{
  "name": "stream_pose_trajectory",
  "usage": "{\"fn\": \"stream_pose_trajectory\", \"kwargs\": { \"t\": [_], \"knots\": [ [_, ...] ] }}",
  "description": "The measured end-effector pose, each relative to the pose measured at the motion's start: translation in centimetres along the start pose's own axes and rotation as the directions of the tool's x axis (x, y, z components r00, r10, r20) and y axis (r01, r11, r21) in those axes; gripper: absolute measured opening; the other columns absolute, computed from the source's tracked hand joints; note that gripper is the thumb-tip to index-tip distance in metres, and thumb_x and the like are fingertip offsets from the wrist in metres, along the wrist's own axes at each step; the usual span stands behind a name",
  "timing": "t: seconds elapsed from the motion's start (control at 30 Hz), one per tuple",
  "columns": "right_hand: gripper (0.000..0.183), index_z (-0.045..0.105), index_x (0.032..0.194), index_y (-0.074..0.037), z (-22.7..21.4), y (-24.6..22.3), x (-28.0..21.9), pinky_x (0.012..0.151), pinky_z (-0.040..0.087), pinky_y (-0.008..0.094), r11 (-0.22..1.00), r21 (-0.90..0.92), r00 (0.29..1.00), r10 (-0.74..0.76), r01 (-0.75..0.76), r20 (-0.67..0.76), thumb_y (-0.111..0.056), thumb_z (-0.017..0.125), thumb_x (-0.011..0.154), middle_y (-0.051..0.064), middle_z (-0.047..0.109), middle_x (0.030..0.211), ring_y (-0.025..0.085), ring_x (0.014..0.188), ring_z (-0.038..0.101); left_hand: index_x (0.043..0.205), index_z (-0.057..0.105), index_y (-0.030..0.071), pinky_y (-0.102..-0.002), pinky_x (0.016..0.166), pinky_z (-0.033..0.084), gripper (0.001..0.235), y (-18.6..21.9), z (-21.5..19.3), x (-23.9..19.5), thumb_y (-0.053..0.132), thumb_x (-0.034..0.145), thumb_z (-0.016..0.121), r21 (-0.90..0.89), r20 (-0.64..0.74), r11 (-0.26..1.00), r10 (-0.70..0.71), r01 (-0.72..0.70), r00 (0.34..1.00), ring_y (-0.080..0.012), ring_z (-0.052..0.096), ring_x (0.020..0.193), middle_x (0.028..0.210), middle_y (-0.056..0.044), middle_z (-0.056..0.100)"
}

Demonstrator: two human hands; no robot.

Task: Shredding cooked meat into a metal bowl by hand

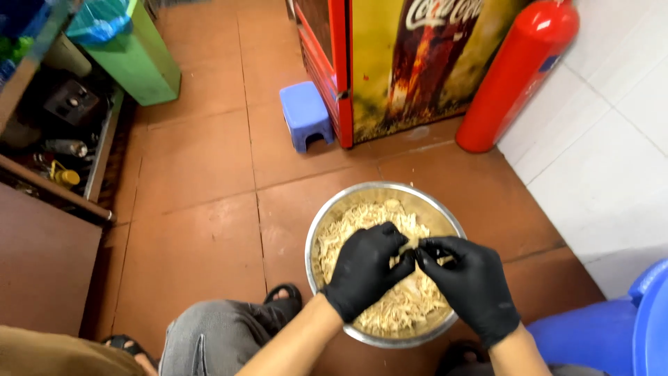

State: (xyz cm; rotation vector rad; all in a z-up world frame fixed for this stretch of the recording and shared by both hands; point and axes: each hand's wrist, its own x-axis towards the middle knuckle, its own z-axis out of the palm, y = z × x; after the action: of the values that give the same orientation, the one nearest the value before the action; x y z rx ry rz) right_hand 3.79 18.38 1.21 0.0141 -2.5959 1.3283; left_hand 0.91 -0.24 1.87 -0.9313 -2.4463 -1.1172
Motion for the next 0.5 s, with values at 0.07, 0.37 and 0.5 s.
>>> {"fn": "stream_pose_trajectory", "kwargs": {
  "t": [0.07, 0.37, 0.5],
  "knots": [
    [0.022, 0.085, 0.096, -0.012, -0.2, -0.5, -0.1, 0.079, 0.064, 0.024, 0.991, -0.001, 0.991, 0.131, -0.131, -0.016, -0.015, 0.082, 0.074, 0.000, 0.086, 0.093, 0.008, 0.086, 0.080, 0.079, 0.056, 0.007, -0.043, 0.054, 0.037, 0.016, 0.7, -0.4, 0.1, 0.010, 0.089, 0.069, -0.047, -0.042, 0.997, 0.057, -0.059, 0.997, -0.0315, 0.054, 0.061, 0.074, -0.010, 0.054],
    [0.003, 0.076, 0.087, -0.005, -0.6, -0.6, 0.3, 0.075, 0.056, 0.027, 0.931, 0.265, 0.965, 0.262, -0.250, -0.012, -0.005, 0.075, 0.084, 0.006, 0.079, 0.076, 0.013, 0.074, 0.073, 0.068, 0.042, 0.013, -0.035, 0.060, 0.035, 0.030, -0.4, 0.1, 0.8, 0.009, 0.081, 0.069, -0.197, -0.163, 0.942, -0.304, 0.271, 0.939, -0.0167, 0.042, 0.063, 0.066, 0.000, 0.043],
    [0.010, 0.081, 0.091, -0.007, -1.1, -2.1, 0.5, 0.077, 0.055, 0.027, 0.921, 0.207, 0.938, 0.344, -0.329, -0.039, -0.007, 0.078, 0.082, 0.004, 0.081, 0.079, 0.010, 0.079, 0.071, 0.066, 0.042, 0.012, -0.036, 0.058, 0.033, 0.033, -0.6, -0.4, 0.5, 0.012, 0.083, 0.071, -0.144, -0.130, 0.959, -0.265, 0.246, 0.956, -0.0175, 0.040, 0.062, 0.065, -0.002, 0.040]
  ]
}}
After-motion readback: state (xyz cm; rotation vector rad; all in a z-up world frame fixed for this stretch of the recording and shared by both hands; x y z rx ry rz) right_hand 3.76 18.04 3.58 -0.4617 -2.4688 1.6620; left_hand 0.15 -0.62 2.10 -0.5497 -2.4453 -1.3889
